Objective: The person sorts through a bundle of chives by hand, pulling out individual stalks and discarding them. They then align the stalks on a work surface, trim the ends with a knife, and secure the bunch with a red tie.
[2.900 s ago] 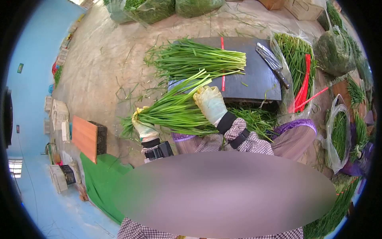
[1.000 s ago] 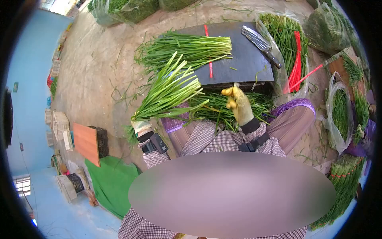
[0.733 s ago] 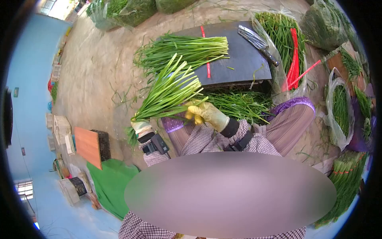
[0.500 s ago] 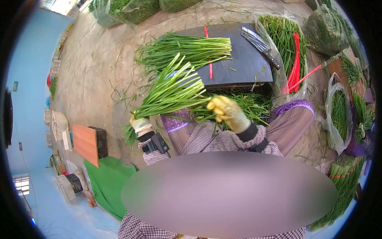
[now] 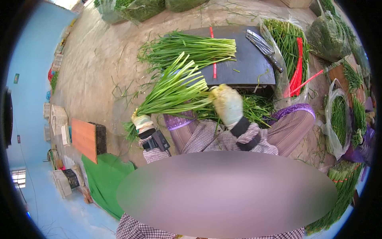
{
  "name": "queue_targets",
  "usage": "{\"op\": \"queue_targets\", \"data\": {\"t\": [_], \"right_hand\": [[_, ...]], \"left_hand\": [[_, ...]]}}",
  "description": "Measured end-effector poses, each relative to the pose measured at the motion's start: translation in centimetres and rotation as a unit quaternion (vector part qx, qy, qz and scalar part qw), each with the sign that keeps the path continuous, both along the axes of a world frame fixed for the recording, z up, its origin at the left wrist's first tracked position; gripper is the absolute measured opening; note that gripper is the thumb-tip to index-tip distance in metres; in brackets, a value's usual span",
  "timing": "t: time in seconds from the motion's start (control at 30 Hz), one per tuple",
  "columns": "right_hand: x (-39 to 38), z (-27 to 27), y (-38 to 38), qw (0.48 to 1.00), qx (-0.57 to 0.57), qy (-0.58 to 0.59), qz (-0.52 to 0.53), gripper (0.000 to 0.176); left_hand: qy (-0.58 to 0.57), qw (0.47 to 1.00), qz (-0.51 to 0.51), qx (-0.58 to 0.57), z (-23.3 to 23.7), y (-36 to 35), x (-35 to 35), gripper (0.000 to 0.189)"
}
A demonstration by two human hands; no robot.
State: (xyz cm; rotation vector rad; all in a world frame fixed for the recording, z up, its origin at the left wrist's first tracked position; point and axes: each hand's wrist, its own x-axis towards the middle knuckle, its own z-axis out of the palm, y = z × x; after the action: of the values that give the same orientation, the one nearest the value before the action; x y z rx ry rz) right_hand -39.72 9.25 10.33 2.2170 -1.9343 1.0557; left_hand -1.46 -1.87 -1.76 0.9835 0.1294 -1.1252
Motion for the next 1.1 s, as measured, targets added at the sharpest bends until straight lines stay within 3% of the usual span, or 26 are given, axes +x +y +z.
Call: {"op": "queue_targets", "data": {"t": [0.03,0.1,0.17,0.23,0.33,0.4,0.43,0.47,0.53,0.57,0.63,0.7,0.77,0.8,0.9,1.0,1.1], "right_hand": [[-1.1,0.1,0.5,0.998,0.044,0.004,-0.053,0.006],[-4.7,-3.2,1.6,0.994,0.023,-0.073,-0.078,0.003],[-7.4,-4.7,3.8,0.982,0.162,0.018,-0.098,0.003],[-6.0,-7.8,4.5,0.972,0.149,-0.178,0.022,0.009],[1.1,-1.3,2.9,0.968,0.19,-0.082,0.146,0.037],[4.3,-3.3,1.3,0.963,0.22,-0.066,0.141,0.047],[5.2,-4.3,0.7,0.961,0.237,-0.052,0.131,0.049],[5.3,-5.3,0.4,0.954,0.246,-0.077,0.152,0.045],[4.2,-6.9,0.1,0.938,0.265,-0.12,0.191,0.04],[2.5,-4.9,0.4,0.923,0.28,-0.141,0.224,0.025],[-0.5,-4.3,2.1,0.838,0.413,-0.339,0.109,0.02],[-4.9,-6.0,3.3,0.942,0.254,-0.167,0.14,0.018],[-7.9,-6.5,4.7,0.927,0.348,0.129,0.052,0.021],[-8.9,-6.9,5.2,0.906,0.412,0.085,0.05,0.037],[-4.9,-3.7,5.2,0.947,0.315,0.048,0.042,0.057],[1.5,-3.5,3.1,0.96,0.224,-0.052,0.16,0.071],[6.3,-1.7,1.9,0.935,0.291,0.028,0.2,0.042]], "left_hand": [[0.019,1.0,0.012,0.006,0.3,0.2,-0.2,0.03],[0.014,1.0,-0.008,0.007,-0.7,0.3,0.0,0.029],[-0.007,1.0,-0.023,-0.005,-2.2,0.6,0.4,0.026],[-0.047,0.998,-0.043,-0.028,-3.3,0.8,0.5,0.021],[-0.042,0.997,-0.063,-0.032,-3.2,0.8,-0.2,0.019],[-0.156,0.984,-0.075,-0.038,-5.2,0.5,0.2,0.021],[-0.159,0.985,-0.062,-0.031,-5.2,0.4,0.5,0.023],[-0.161,0.985,-0.049,-0.024,-4.3,0.4,0.3,0.025],[0.002,1.0,0.016,0.007,-2.5,0.3,0.0,0.024],[0.02,1.0,0.009,0.002,-2.9,0.3,0.4,0.024],[0.058,0.998,-0.004,-0.008,-3.8,0.2,1.8,0.024],[0.057,0.998,0.021,0.019,-4.4,-0.1,2.1,0.027],[0.065,0.998,0.009,0.024,-3.7,0.3,1.7,0.03],[0.072,0.997,0.008,0.023,-3.6,0.1,1.6,0.031],[0.077,0.997,0.004,0.031,-4.0,-0.1,1.6,0.033],[0.006,0.998,0.015,0.056,-2.3,0.1,0.0,0.034],[-0.067,0.995,0.023,0.071,-1.8,0.2,-0.3,0.037]]}}
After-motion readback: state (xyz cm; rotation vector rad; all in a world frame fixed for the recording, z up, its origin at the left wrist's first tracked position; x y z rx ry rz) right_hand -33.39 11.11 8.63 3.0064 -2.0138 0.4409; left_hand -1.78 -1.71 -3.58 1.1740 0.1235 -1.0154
